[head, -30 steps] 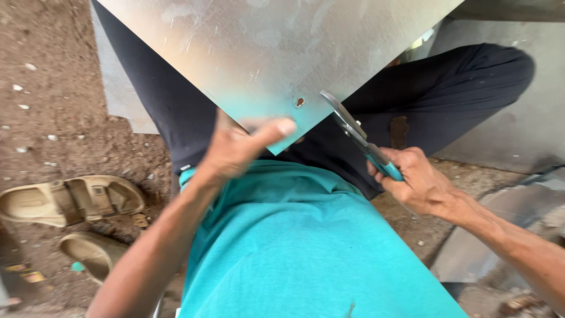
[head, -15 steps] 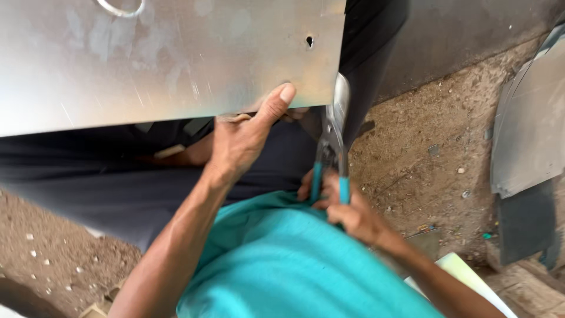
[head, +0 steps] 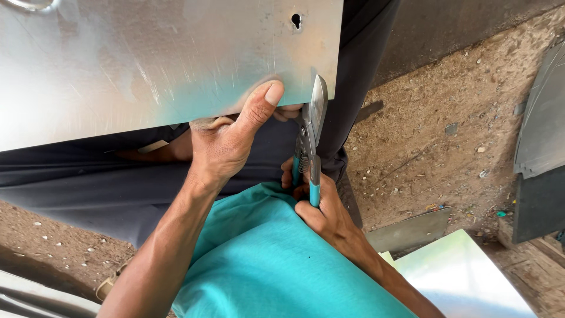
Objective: The person uses tin snips to cut small rectangular pieces from the edges of a large metal sheet. The person repeatedly positions the sheet on their lap, cuts a strip, and drops the scrap into a pile below.
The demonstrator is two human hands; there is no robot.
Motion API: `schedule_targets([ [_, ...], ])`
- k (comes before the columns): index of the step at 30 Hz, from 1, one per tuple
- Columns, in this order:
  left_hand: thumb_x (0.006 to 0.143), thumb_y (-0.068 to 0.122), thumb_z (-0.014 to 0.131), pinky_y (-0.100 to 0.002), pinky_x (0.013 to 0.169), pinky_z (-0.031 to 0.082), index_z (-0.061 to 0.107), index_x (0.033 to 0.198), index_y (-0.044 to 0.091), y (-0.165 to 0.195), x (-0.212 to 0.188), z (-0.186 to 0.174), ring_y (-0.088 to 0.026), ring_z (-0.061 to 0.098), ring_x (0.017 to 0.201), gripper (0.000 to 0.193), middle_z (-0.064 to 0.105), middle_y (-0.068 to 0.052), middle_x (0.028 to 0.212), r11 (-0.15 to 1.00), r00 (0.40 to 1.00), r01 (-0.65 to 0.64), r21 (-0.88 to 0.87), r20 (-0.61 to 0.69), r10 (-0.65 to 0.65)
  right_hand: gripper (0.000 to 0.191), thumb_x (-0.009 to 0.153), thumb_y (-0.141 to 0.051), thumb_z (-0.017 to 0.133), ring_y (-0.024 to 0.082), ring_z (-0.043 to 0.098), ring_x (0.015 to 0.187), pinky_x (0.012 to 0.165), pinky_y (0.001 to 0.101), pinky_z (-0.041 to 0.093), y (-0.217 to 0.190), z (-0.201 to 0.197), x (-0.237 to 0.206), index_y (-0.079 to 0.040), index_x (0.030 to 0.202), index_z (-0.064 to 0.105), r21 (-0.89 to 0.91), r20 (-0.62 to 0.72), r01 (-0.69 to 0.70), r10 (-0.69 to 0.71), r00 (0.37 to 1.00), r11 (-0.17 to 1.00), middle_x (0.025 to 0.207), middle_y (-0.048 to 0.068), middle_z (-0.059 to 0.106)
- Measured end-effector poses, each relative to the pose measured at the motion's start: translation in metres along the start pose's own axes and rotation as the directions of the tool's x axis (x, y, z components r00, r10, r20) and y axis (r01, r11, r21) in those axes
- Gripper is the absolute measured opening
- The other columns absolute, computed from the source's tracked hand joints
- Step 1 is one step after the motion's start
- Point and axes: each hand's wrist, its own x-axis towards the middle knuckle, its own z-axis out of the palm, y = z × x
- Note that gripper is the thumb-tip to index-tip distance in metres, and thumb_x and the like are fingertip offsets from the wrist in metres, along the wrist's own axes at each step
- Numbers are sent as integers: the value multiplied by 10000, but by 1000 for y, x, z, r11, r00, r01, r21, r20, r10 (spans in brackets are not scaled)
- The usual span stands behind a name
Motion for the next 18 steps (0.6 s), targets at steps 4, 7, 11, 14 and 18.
schedule_targets([
  [4, 976, 257, 766, -275, 835, 642, 760, 1158, 17, -4, -2, -2, -127, 752, 930, 301, 790, -68, 1018, 979, 993, 73, 190, -102, -54, 354, 645, -69, 487, 191, 545, 706, 637, 326, 446, 11, 5, 9, 8, 963, 622, -70, -88, -23, 17, 996, 997, 779, 126, 595],
  [7, 922, 241, 792, -245, 528, 409, 799, 1122, 24, -6, -3, -2, -100, 619, 710, 296, 779, -38, 925, 940, 964, 233, 249, -188, -189, 274, 637, -70, 488, 169, 531, 587, 554, 325, 444, 8, 10, 15, 2, 858, 634, -67, -162, -6, -5, 987, 998, 662, 95, 589],
  [11, 979, 243, 770, -222, 793, 602, 782, 1149, 8, -4, -3, 2, -77, 691, 874, 290, 767, -12, 979, 979, 981, 134, 151, -160, -109, 377, 606, -105, 447, 142, 536, 677, 580, 317, 442, -2, 11, 21, 0, 931, 606, 46, -175, 182, -171, 970, 982, 750, 34, 578],
  [14, 955, 237, 771, -231, 753, 608, 781, 1118, 6, -1, -2, 4, -88, 705, 840, 283, 774, -22, 946, 976, 977, 168, 138, -158, -146, 224, 674, -78, 485, 176, 422, 562, 528, 344, 359, -6, 8, 26, 23, 830, 611, -9, -164, 58, -59, 985, 998, 666, 73, 509],
  [18, 947, 225, 763, -241, 732, 609, 783, 1106, 7, 0, -1, 4, -93, 713, 828, 271, 784, -33, 944, 978, 977, 177, 112, -143, -160, 234, 662, -123, 513, 142, 499, 576, 529, 315, 423, -11, 6, 32, -28, 839, 634, -33, -212, 134, -138, 968, 990, 672, 45, 579],
])
